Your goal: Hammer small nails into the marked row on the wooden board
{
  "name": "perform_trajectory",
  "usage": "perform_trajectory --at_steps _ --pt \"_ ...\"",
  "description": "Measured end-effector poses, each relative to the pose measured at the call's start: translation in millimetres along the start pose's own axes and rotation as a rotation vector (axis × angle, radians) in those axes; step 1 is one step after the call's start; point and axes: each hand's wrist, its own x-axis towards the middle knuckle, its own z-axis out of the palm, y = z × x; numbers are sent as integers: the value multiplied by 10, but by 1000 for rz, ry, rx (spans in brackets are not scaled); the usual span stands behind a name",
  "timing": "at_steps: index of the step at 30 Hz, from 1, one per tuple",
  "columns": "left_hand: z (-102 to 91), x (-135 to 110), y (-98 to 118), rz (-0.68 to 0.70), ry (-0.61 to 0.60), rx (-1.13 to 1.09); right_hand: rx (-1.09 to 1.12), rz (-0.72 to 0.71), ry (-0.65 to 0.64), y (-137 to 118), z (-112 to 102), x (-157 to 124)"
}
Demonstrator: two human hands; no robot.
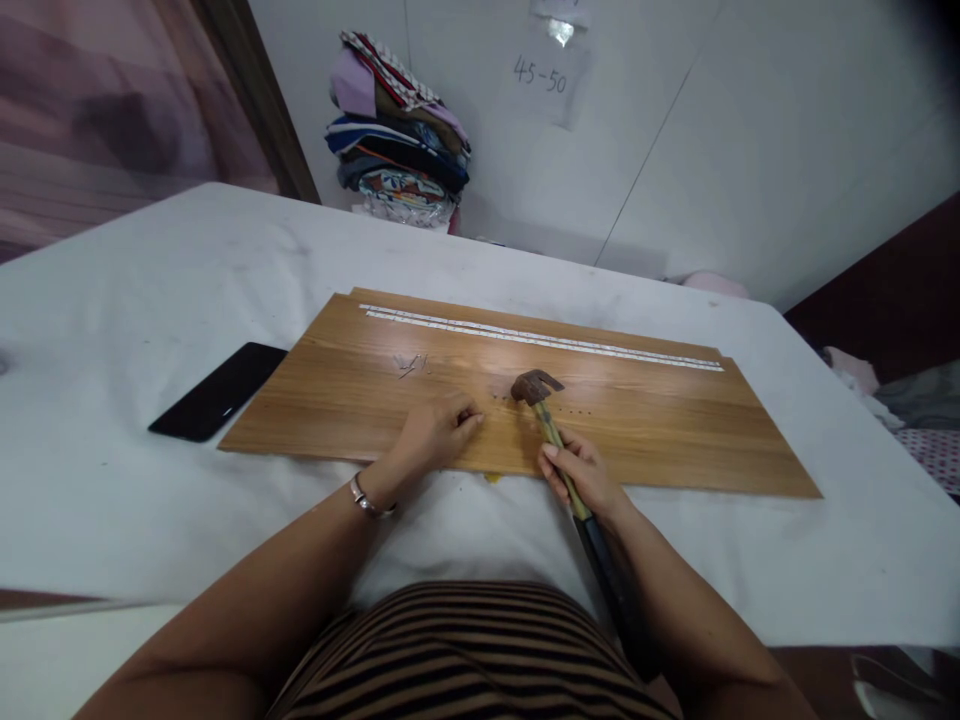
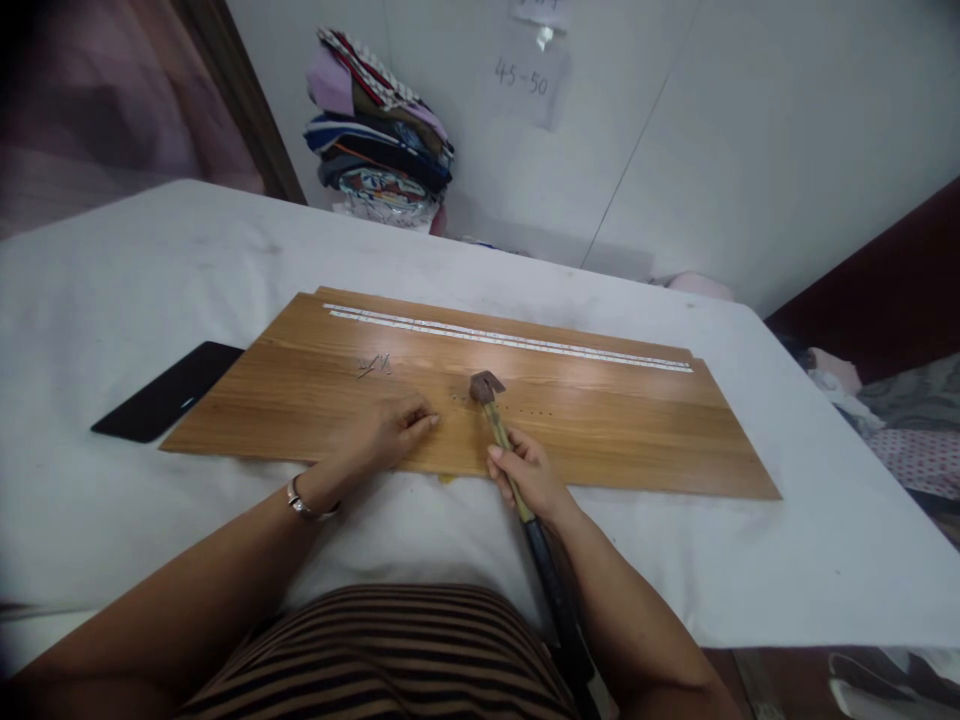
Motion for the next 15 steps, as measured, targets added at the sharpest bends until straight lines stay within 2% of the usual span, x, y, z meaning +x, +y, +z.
perform_trajectory --at_steps 15 --pt "4 6 3 22 17 -16 11 25 -15 30 -12 0"
